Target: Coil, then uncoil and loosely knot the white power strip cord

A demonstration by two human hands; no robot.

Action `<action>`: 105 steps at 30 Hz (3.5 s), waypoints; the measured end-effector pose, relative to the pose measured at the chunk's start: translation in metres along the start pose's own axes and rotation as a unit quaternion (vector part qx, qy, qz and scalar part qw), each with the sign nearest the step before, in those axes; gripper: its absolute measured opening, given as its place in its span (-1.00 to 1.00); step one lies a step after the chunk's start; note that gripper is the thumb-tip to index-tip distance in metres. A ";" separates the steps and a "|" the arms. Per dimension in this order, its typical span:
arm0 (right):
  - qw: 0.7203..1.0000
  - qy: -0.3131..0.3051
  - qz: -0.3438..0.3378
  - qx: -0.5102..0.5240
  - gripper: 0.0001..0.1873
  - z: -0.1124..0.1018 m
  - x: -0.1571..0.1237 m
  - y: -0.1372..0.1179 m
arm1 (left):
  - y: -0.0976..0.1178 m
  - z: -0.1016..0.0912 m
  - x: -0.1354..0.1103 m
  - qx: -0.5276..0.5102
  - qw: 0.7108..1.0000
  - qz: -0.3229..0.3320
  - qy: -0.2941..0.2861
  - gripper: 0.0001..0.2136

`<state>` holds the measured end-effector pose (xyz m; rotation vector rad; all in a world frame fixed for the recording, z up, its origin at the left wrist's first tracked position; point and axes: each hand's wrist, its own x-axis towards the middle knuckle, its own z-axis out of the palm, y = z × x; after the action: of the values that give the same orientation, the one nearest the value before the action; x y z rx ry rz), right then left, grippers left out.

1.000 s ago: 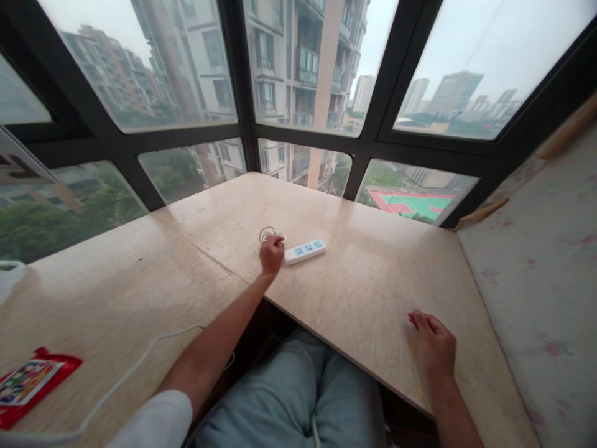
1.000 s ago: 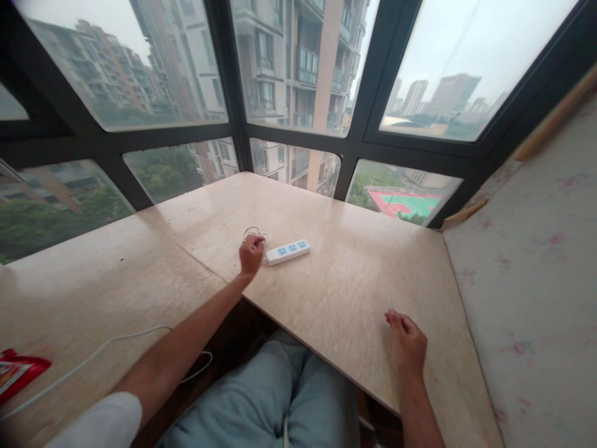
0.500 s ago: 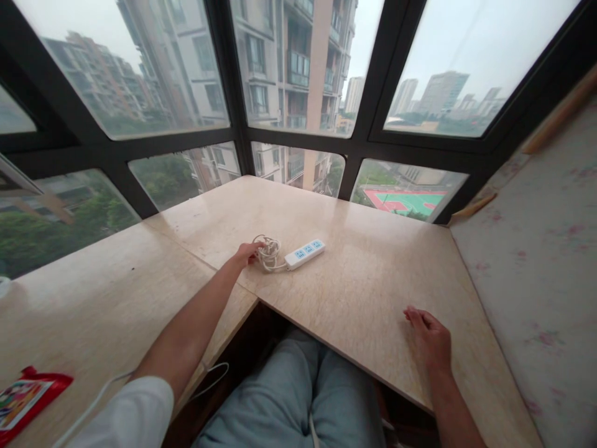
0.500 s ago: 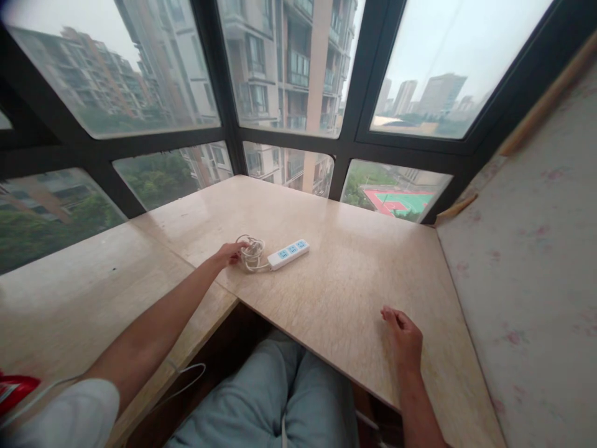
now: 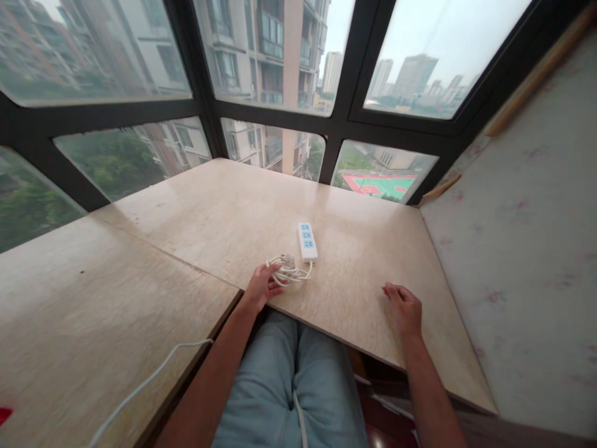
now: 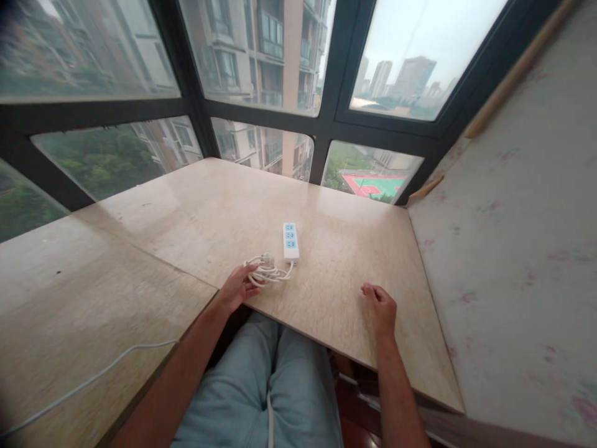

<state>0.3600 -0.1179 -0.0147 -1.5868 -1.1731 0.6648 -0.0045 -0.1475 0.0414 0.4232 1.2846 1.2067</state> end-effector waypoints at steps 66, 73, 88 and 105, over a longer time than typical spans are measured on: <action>0.885 -0.149 -0.399 -0.187 -0.71 0.036 -0.058 -0.098 | -0.058 0.082 -0.006 0.063 0.984 0.019 -0.165 -0.58; 0.862 -0.115 -0.448 -0.205 -0.68 0.054 -0.090 -0.089 | -0.063 0.087 -0.010 0.098 0.970 0.118 -0.190 -0.59; 0.981 0.085 -0.018 0.172 -0.76 0.052 -0.104 -0.073 | -0.068 0.081 -0.017 0.020 0.986 0.109 -0.126 -0.67; 0.861 0.064 0.131 0.487 -0.74 0.029 -0.065 -0.041 | -0.062 0.067 0.000 -0.189 0.975 0.016 -0.119 -0.71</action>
<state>0.2963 -0.1651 0.0050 -0.8781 -0.3636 1.0886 0.0822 -0.1472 0.0119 0.2983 0.8222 1.3500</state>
